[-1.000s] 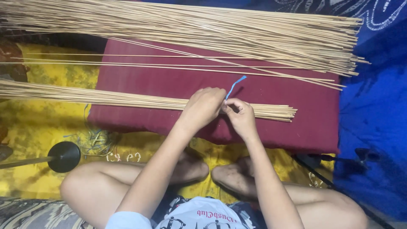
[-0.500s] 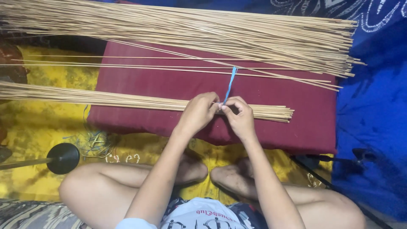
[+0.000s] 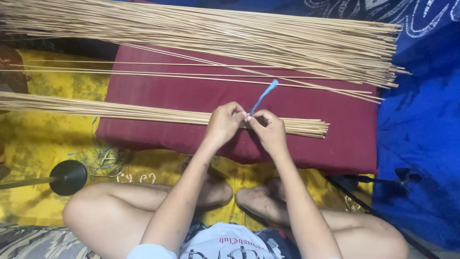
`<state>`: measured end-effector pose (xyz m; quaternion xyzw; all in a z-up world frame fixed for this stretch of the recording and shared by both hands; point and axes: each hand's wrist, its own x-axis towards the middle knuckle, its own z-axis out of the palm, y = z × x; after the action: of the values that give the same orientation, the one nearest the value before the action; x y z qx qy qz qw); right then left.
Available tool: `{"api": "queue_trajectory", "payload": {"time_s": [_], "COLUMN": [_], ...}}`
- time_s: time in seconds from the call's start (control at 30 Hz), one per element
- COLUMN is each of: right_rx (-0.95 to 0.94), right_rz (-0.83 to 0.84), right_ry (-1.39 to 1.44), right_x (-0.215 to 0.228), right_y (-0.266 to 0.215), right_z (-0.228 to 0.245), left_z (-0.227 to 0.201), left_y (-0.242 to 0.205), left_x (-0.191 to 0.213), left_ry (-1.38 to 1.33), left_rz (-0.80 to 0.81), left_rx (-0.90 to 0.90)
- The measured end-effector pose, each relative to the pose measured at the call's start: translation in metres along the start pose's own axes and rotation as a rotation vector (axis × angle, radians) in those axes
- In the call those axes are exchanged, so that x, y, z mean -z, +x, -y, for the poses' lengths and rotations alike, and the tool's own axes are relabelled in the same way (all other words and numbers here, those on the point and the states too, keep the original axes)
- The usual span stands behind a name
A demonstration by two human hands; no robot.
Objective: Tying a bundle of thin wooden sticks together using a blue plastic tie
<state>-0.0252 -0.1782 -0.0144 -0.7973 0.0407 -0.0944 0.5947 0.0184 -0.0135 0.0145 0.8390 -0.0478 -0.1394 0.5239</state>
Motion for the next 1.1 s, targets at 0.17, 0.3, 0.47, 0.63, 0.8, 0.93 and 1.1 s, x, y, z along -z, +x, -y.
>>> {"api": "queue_trajectory", "payload": {"time_s": [0.17, 0.3, 0.47, 0.63, 0.8, 0.93, 1.1], "right_rx": [-0.124, -0.138, -0.109, 0.042, 0.061, 0.148, 0.235], "right_rz": [0.024, 0.060, 0.066, 0.017, -0.030, -0.003, 0.101], "right_ry": [0.083, 0.161, 0.147, -0.093, -0.159, -0.165, -0.196], "right_x": [0.007, 0.008, 0.006, 0.006, 0.005, 0.007, 0.010], "right_y": [0.011, 0.015, 0.011, 0.008, 0.005, 0.005, 0.005], "right_z": [-0.008, -0.018, -0.005, 0.003, -0.004, -0.004, 0.008], "left_z": [-0.020, -0.018, -0.009, 0.005, 0.008, 0.011, 0.015], "left_y": [-0.012, -0.014, -0.012, -0.013, -0.017, -0.016, -0.014], "left_x": [0.007, 0.003, -0.001, -0.014, -0.023, -0.021, -0.021], "left_ry": [-0.009, 0.023, 0.075, 0.140, 0.197, 0.135, 0.038], "left_rz": [0.018, 0.055, 0.038, -0.016, -0.091, -0.082, -0.097], "left_rx": [-0.002, -0.017, 0.003, 0.001, -0.087, -0.044, -0.020]}}
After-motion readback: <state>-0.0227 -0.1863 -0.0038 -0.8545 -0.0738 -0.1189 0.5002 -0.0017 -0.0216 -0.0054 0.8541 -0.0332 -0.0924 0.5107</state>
